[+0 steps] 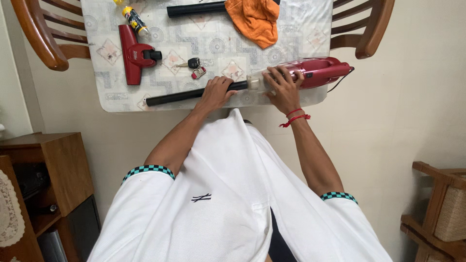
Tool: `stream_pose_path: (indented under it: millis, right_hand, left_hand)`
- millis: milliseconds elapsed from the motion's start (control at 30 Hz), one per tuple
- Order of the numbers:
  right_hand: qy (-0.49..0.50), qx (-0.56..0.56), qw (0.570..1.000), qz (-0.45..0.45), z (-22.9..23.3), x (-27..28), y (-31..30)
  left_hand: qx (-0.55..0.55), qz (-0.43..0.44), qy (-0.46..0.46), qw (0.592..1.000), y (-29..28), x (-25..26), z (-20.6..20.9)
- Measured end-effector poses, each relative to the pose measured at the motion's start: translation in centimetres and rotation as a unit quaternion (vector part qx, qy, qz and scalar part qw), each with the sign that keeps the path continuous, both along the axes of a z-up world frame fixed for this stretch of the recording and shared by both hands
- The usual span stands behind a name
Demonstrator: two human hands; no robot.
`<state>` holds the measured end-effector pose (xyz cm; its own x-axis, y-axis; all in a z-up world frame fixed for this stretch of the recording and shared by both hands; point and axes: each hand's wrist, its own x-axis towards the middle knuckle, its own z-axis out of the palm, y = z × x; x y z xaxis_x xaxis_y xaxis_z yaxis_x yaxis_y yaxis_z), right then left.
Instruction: The person organizes vacuum parts on a table, connects a power cord to a wall outlet, and then attaches the nozzle and extension tubes to the handheld vacuum unit.
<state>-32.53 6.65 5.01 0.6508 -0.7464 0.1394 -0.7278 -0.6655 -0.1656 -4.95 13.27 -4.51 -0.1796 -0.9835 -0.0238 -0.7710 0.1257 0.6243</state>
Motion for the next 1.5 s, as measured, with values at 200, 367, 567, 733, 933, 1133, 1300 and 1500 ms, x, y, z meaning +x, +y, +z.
stream_pose_path:
  millis: [200,367,567,733,933,1133,1300,1500]
  right_hand:
    - [-0.017,-0.002,1.0,0.0,0.7,-0.1,0.0]
    - [-0.013,-0.007,1.0,0.008,0.6,0.1,-0.2]
    - [-0.022,-0.014,1.0,0.003,-0.4,-0.4,-0.3]
    - [-0.04,-0.014,0.999,0.006,-0.5,-0.9,0.0]
    - [-0.038,-0.008,0.999,0.032,-0.1,-0.8,0.2]
    - [-0.051,0.001,0.998,0.028,0.0,-0.8,-0.2]
    - [-0.068,-0.016,0.997,0.015,0.0,-1.2,0.3]
    - [-0.055,-0.032,0.998,0.029,-1.1,-1.8,1.1]
  left_hand:
    - [0.028,-0.022,-0.012,0.999,-1.2,0.4,2.1]
    - [-0.125,-0.035,-0.111,0.985,-0.9,-0.8,1.2]
    - [-0.155,-0.013,-0.144,0.977,-0.6,-1.8,2.1]
    - [-0.022,-0.007,-0.16,0.987,-1.2,-1.1,6.4]
    - [0.2,0.026,-0.108,0.973,-1.0,-0.1,6.7]
    - [-0.08,0.071,-0.167,0.98,1.1,-2.0,2.7]
    - [-0.088,0.069,-0.221,0.969,0.9,-2.7,3.5]
    - [0.188,0.072,-0.158,0.967,-0.6,0.0,5.7]
